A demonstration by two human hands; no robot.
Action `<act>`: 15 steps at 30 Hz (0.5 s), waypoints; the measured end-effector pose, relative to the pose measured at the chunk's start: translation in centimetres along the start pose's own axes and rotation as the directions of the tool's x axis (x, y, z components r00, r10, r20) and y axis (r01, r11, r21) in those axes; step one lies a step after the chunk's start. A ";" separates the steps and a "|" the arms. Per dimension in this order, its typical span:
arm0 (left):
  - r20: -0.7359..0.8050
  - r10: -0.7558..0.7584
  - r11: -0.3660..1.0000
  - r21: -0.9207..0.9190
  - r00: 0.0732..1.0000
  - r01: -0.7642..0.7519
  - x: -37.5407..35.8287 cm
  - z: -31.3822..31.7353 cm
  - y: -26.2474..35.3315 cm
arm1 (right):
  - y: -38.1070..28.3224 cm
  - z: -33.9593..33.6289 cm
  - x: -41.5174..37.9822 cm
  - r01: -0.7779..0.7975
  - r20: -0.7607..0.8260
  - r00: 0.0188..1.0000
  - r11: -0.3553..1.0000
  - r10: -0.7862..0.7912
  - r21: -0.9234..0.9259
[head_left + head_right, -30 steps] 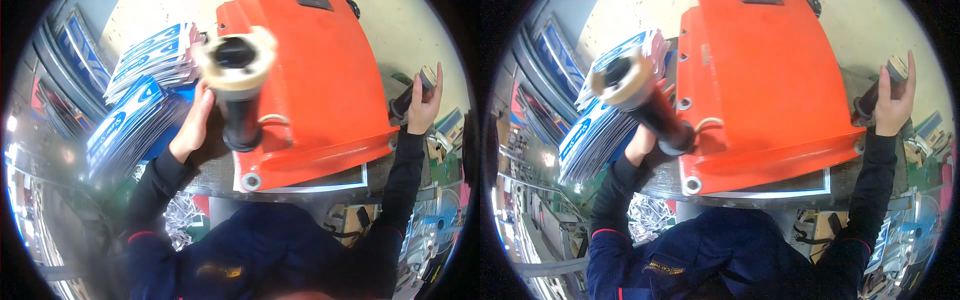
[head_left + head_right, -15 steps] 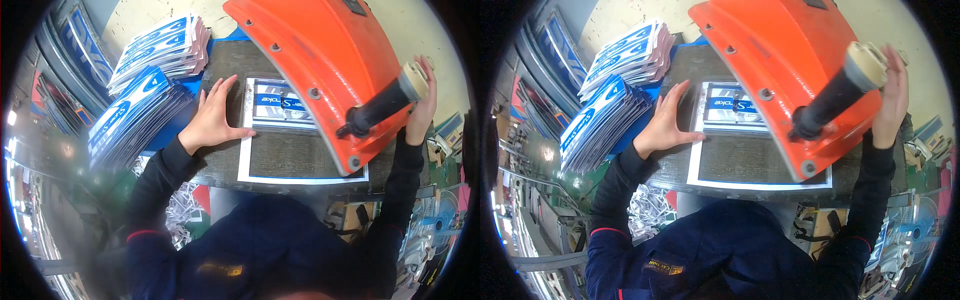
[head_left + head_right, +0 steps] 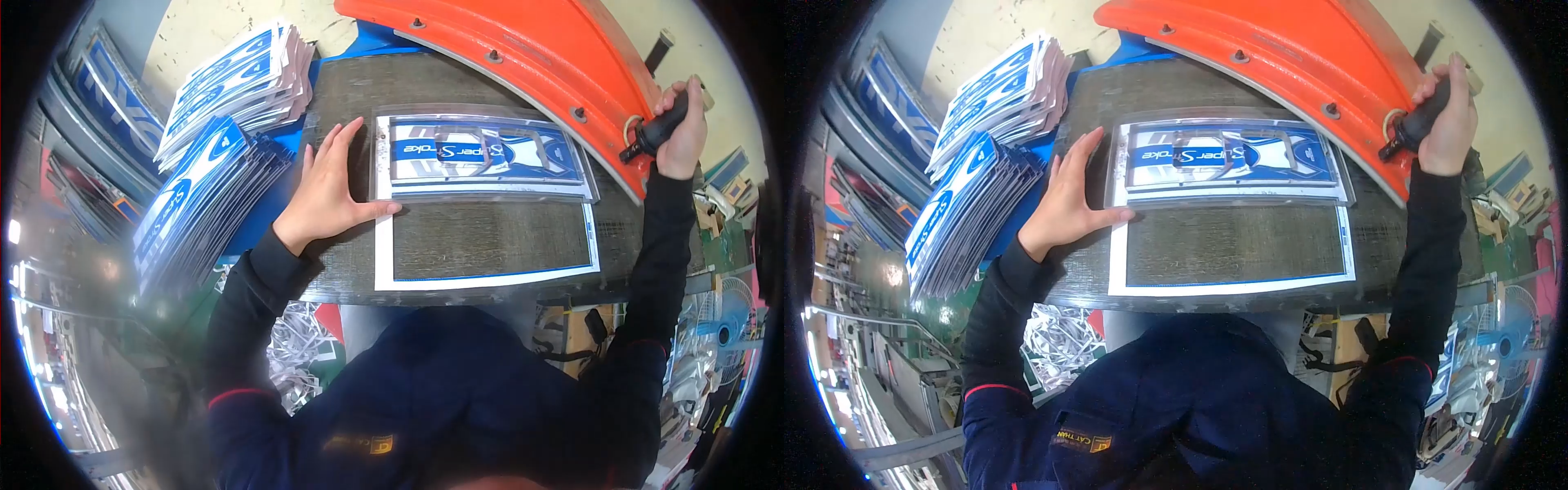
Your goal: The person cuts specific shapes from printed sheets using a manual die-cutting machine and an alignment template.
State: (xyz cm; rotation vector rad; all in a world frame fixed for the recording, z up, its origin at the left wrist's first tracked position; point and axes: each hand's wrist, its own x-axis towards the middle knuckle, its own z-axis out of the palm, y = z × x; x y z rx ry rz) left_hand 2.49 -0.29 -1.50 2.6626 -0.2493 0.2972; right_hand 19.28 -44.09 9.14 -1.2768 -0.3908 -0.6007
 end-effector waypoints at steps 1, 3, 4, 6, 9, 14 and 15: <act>0.012 0.001 1.000 -0.008 1.000 -0.001 0.0 -0.1 0.0 | 0.6 -0.7 0.9 0.006 -0.037 0.999 1.000 -0.007 -0.014; 0.020 0.004 1.000 -0.016 1.000 -0.004 0.1 0.1 -0.4 | 2.0 -2.5 3.2 0.021 -0.087 0.996 0.999 -0.025 -0.041; 0.024 -0.004 1.000 -0.019 1.000 0.005 0.1 0.2 -0.6 | 2.3 -2.7 3.9 0.020 -0.130 0.991 0.999 -0.025 -0.039; 0.015 0.012 0.999 -0.032 1.000 -0.011 0.2 0.2 -0.6 | 3.1 -3.4 5.3 0.015 -0.179 0.983 0.996 -0.031 -0.090; -0.002 0.003 1.000 -0.029 1.000 -0.003 0.2 0.4 -0.8 | 4.3 -4.7 7.8 0.010 -0.224 0.974 0.997 -0.028 -0.080; 0.012 -0.017 1.000 -0.015 1.000 0.017 0.2 0.3 -0.6 | 5.0 -5.0 9.1 0.013 -0.274 0.960 0.991 -0.050 -0.135; 0.016 -0.018 1.000 -0.010 1.000 0.018 0.1 0.2 -0.5 | 5.3 -5.0 9.0 0.039 -0.304 0.948 0.984 -0.092 -0.176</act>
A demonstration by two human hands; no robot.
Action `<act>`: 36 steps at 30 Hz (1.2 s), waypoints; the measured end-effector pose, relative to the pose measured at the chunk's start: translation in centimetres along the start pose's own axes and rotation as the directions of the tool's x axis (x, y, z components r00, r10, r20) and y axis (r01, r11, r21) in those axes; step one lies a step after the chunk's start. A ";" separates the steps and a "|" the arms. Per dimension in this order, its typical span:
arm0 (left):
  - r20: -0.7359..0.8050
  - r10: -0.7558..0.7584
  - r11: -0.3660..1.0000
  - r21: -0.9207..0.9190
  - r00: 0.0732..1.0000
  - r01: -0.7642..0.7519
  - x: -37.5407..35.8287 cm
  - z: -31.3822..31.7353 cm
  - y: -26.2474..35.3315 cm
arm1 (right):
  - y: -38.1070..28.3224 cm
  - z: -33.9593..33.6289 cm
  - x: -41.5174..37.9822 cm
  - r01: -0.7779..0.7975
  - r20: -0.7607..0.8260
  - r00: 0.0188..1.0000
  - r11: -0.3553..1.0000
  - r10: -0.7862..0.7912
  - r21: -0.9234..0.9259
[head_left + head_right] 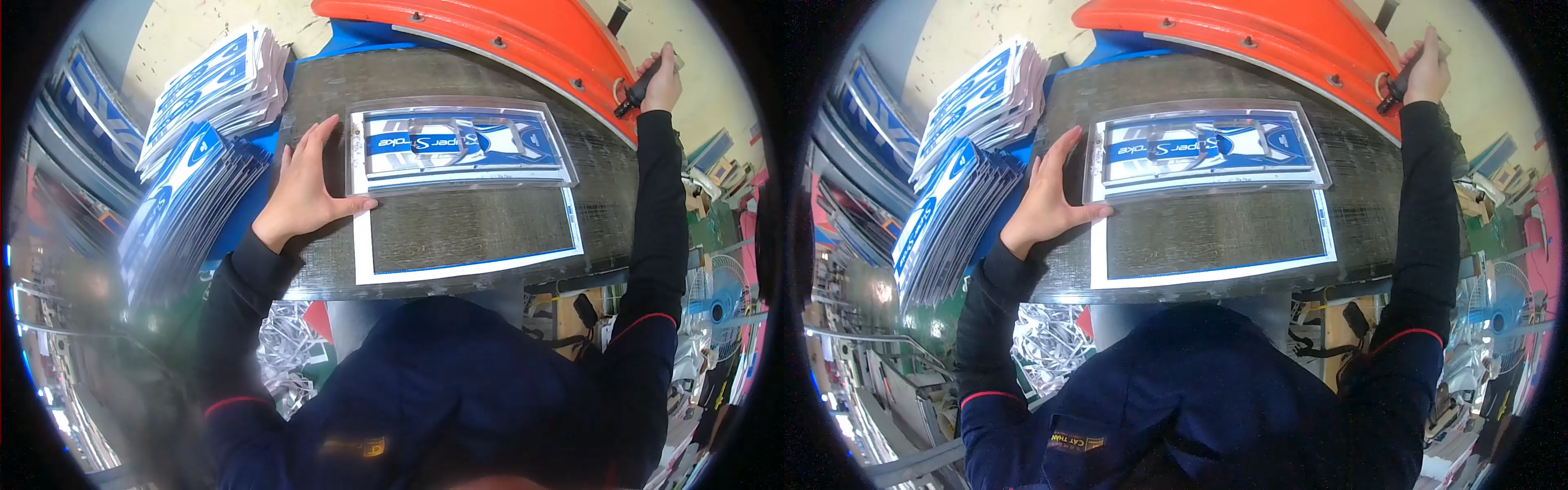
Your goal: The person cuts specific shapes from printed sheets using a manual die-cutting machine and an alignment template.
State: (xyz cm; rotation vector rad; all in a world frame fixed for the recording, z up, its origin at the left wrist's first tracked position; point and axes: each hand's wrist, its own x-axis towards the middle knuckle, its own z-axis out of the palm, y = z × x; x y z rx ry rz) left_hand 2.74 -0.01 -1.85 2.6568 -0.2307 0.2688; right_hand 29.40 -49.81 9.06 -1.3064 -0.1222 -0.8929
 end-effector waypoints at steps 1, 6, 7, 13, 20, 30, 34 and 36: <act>0.000 -0.011 1.000 0.000 1.000 0.011 -0.1 0.0 0.1 | 0.6 0.0 -0.1 -0.007 0.009 1.000 1.000 0.006 0.001; 0.024 0.004 1.000 0.011 1.000 -0.004 -0.1 -0.1 0.2 | 4.5 -1.8 -5.4 0.437 0.213 0.896 0.685 -0.391 -0.583; 0.028 0.011 1.000 0.006 1.000 -0.011 0.0 -0.2 0.2 | -0.5 0.5 -11.1 0.501 0.345 0.864 0.694 -0.367 -0.517; 0.030 -0.002 1.000 -0.019 1.000 0.002 0.0 -0.3 0.4 | -5.7 1.8 -22.3 0.762 0.972 0.236 0.618 0.015 -0.195; -0.003 0.023 1.000 -0.009 1.000 -0.023 0.0 -0.2 0.2 | -4.0 3.2 -21.9 0.816 0.999 0.047 0.576 0.015 -0.047; -0.006 0.043 0.998 -0.046 0.999 -0.043 -0.1 -0.2 0.3 | -4.0 3.0 -19.9 0.604 0.971 0.233 0.791 -0.055 -0.100; 0.058 0.098 0.994 0.040 0.993 -0.100 -0.1 -0.1 -0.1 | -3.5 1.4 -19.6 0.390 0.867 0.490 0.913 -0.095 -0.121; 0.115 0.078 0.994 0.065 0.990 -0.086 0.2 -0.6 0.1 | -2.6 0.4 -19.4 0.294 0.824 0.561 0.951 -0.087 -0.100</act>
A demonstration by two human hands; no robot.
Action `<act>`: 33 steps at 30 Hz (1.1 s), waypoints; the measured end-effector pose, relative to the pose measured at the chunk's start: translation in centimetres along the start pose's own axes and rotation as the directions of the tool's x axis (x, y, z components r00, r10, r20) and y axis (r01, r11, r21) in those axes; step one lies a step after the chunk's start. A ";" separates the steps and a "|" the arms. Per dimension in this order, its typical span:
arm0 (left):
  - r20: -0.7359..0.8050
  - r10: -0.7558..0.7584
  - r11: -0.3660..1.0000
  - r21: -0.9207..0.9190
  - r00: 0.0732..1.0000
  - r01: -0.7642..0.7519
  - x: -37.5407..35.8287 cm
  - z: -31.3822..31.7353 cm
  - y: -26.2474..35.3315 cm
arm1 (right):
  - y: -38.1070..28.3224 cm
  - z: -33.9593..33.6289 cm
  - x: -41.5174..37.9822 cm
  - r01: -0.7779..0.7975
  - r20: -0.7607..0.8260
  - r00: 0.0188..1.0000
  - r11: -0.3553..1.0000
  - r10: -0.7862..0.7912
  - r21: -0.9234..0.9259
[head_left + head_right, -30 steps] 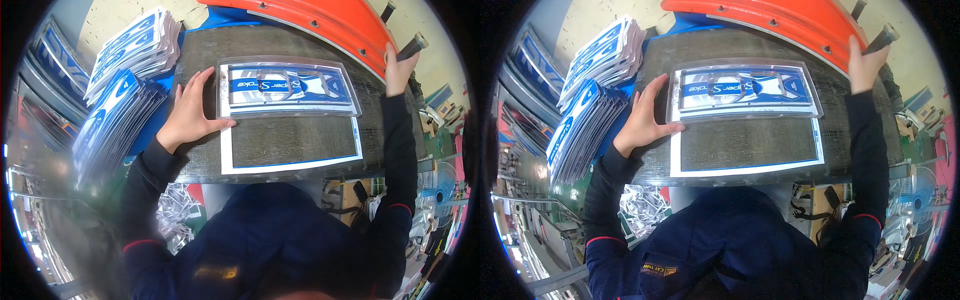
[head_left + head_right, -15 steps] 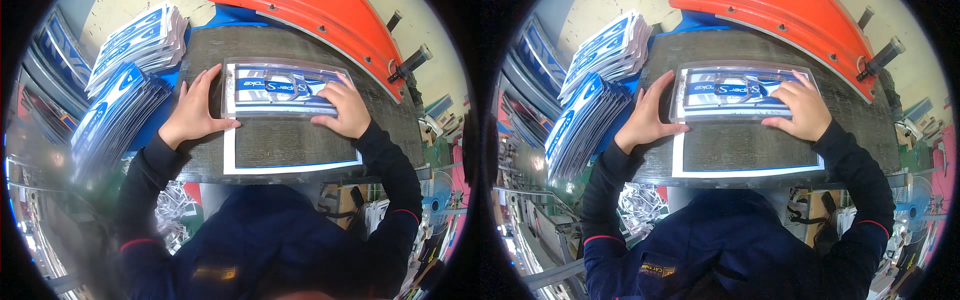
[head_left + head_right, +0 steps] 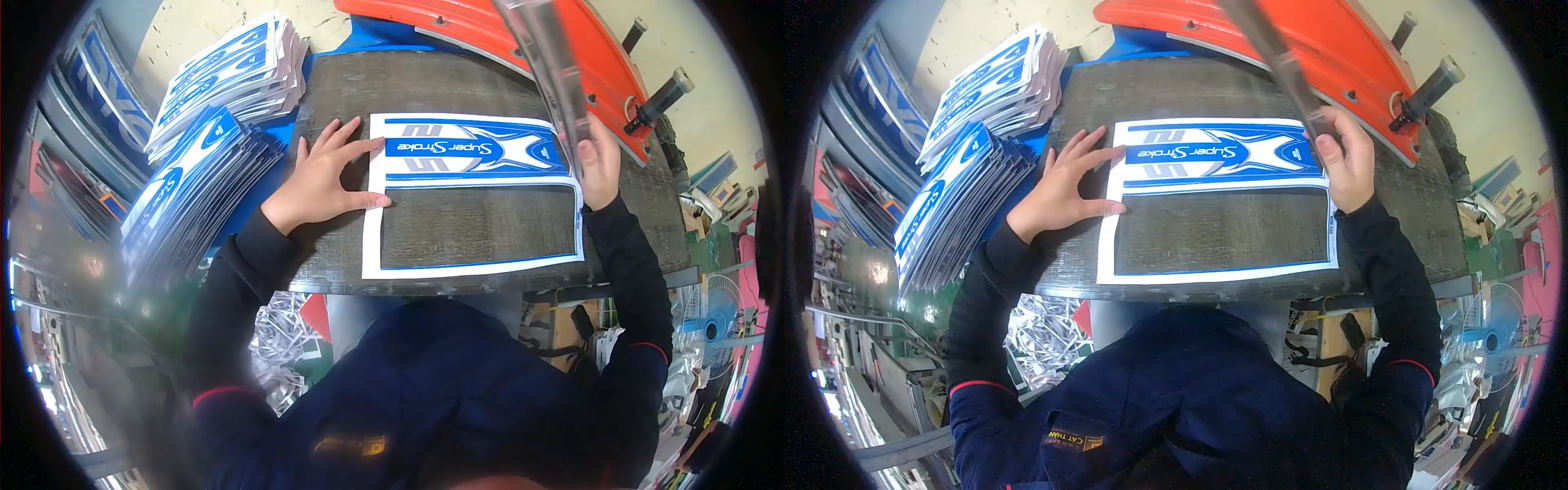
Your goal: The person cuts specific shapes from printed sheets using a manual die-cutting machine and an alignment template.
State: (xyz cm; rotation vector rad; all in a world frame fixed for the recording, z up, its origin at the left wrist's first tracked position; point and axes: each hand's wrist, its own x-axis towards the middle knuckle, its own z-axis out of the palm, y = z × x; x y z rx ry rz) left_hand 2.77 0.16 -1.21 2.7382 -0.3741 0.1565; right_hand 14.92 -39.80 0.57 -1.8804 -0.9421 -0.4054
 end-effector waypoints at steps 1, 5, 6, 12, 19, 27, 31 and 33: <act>0.059 -0.020 1.000 0.022 0.998 0.019 0.2 -0.4 0.2 | 0.4 -0.1 -0.3 -0.033 -0.070 0.997 0.994 0.040 0.102; 0.131 -0.075 0.995 0.072 0.989 0.066 1.9 -2.3 1.2 | 1.2 -0.5 -0.5 0.090 -0.308 0.951 0.978 -0.028 0.189; 0.099 -0.046 0.994 0.107 0.994 0.035 2.2 -2.4 1.6 | 1.0 -0.7 -0.3 0.127 -0.354 0.934 0.974 -0.053 0.189; -0.041 0.145 0.975 0.174 0.989 -0.136 4.9 -1.7 1.8 | 1.0 -1.3 -1.0 0.212 -0.424 0.902 0.942 -0.085 0.262; -0.041 0.075 0.997 -0.020 0.996 -0.076 8.3 -0.6 1.6 | 1.3 -0.1 -2.3 0.099 -0.329 0.944 0.945 0.010 0.313; 0.140 -0.056 0.989 -0.128 0.989 0.074 9.4 -1.5 1.9 | 1.8 0.6 -2.7 0.108 -0.338 0.941 0.941 0.008 0.322; 0.114 0.036 0.988 -0.154 0.993 -0.018 9.2 -1.3 2.4 | 1.8 0.6 -2.7 0.106 -0.347 0.938 0.945 0.008 0.309; 0.086 0.091 0.984 -0.160 0.992 -0.077 8.9 -1.5 3.1 | 2.0 0.6 -2.8 0.104 -0.357 0.934 0.948 0.010 0.300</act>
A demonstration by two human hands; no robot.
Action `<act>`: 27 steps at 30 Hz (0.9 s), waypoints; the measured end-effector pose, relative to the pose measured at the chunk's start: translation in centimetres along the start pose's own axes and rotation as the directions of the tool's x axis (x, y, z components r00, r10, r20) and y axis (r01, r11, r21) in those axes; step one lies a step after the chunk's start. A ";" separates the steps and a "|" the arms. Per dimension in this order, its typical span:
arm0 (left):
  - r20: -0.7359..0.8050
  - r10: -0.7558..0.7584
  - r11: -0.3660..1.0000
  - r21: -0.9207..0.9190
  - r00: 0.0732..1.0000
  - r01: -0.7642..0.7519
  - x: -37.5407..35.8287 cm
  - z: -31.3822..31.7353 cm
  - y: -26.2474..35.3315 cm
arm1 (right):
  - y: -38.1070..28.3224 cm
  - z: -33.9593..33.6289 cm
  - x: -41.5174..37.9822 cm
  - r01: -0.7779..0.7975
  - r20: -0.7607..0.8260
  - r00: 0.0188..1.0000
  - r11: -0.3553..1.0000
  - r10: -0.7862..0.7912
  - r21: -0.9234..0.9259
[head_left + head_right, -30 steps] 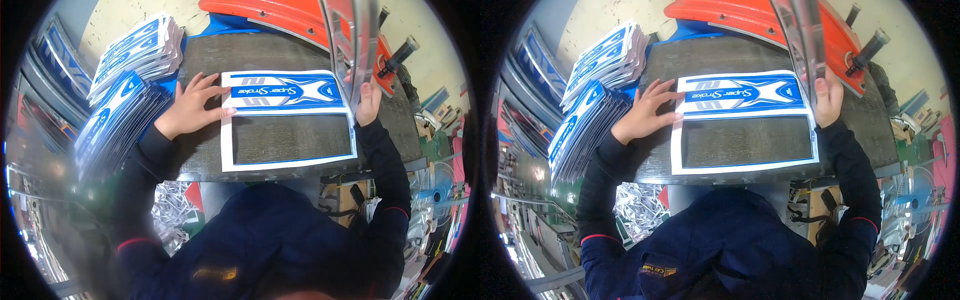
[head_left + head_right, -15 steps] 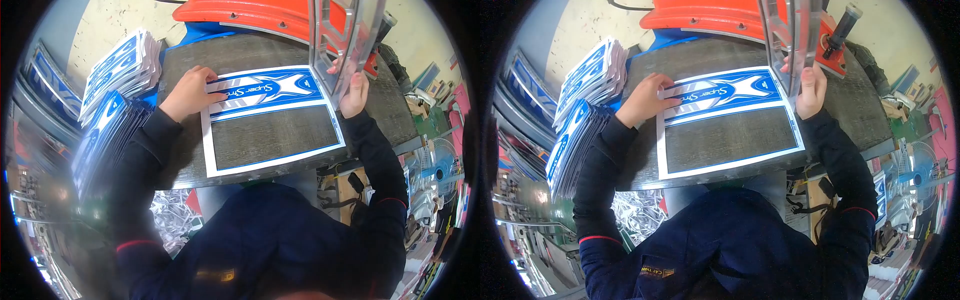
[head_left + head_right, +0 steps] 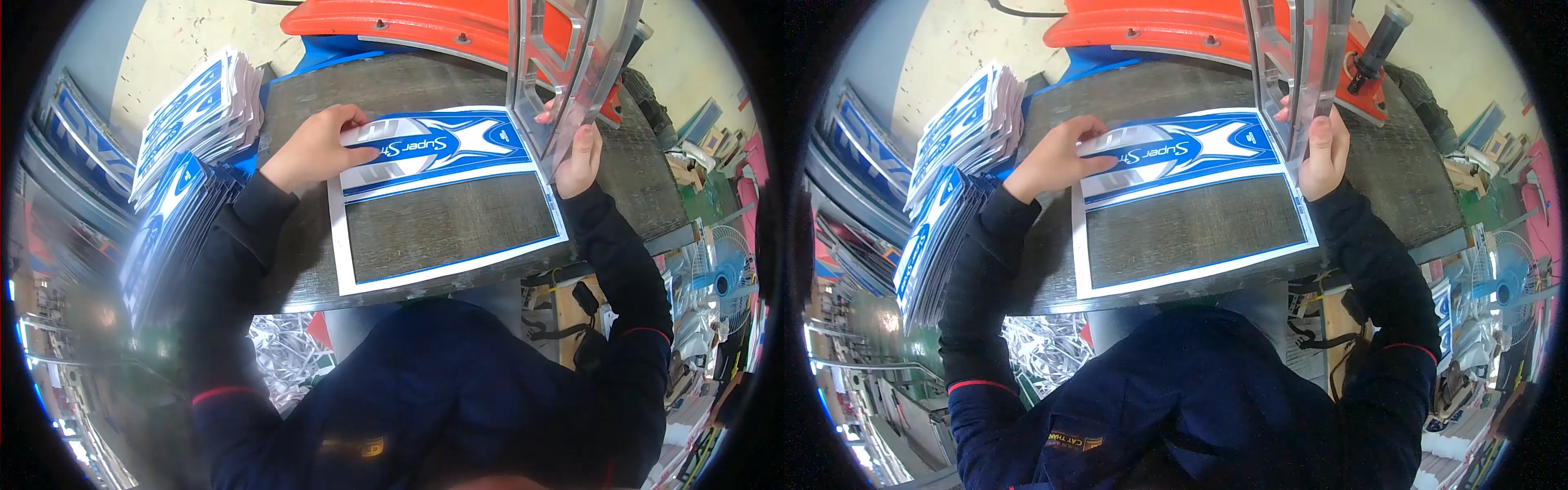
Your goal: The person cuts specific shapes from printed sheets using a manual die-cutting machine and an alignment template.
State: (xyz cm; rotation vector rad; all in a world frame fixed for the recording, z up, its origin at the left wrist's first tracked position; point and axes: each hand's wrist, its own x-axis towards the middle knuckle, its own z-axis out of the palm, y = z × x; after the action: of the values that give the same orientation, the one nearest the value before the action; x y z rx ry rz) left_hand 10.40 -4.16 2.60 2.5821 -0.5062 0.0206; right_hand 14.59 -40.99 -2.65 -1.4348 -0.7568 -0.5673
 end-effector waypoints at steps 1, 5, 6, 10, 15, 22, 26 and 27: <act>-0.019 -0.010 0.998 -0.069 1.000 0.009 -0.2 0.0 1.0 | 0.1 -0.1 -0.1 0.003 -0.008 1.000 1.000 -0.003 -0.008; -0.039 0.202 0.947 -0.245 0.979 -0.205 -1.0 1.0 3.2 | 0.1 -0.2 -0.1 -0.010 -0.024 1.000 1.000 0.010 0.005; 0.011 0.216 0.943 -0.262 0.976 -0.206 -1.6 0.7 4.6 | 0.1 -0.2 -0.1 -0.005 -0.024 1.000 1.000 0.005 0.004; -0.126 0.445 0.826 -0.325 0.887 -0.461 -3.3 2.1 6.3 | 0.3 -0.5 -0.1 -0.002 0.004 1.000 1.000 0.002 0.007; -0.328 -0.151 0.882 -0.470 0.932 -0.022 -4.8 1.2 3.5 | 0.2 -0.4 -0.2 -0.021 -0.001 1.000 0.999 0.021 0.028; -0.871 -0.176 0.934 -0.295 0.458 -0.201 -9.9 -1.9 0.9 | 1.3 -0.8 -0.4 0.028 -0.044 0.999 0.998 -0.025 0.056; -0.902 -0.334 0.913 -0.382 0.275 -0.145 -17.0 -8.5 0.4 | 2.6 -2.4 -0.9 0.009 0.034 0.999 0.993 -0.013 0.115; -0.909 -0.337 0.909 -0.382 0.246 -0.166 -18.7 -10.1 -0.1 | 2.7 -2.4 -0.9 0.017 0.014 1.000 0.994 -0.019 0.112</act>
State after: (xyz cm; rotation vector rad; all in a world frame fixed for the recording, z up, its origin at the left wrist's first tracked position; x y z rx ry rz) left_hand -6.17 7.36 9.32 1.6374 0.1547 1.2898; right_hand 16.31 -43.27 -5.03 -1.3314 -0.8016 -0.5208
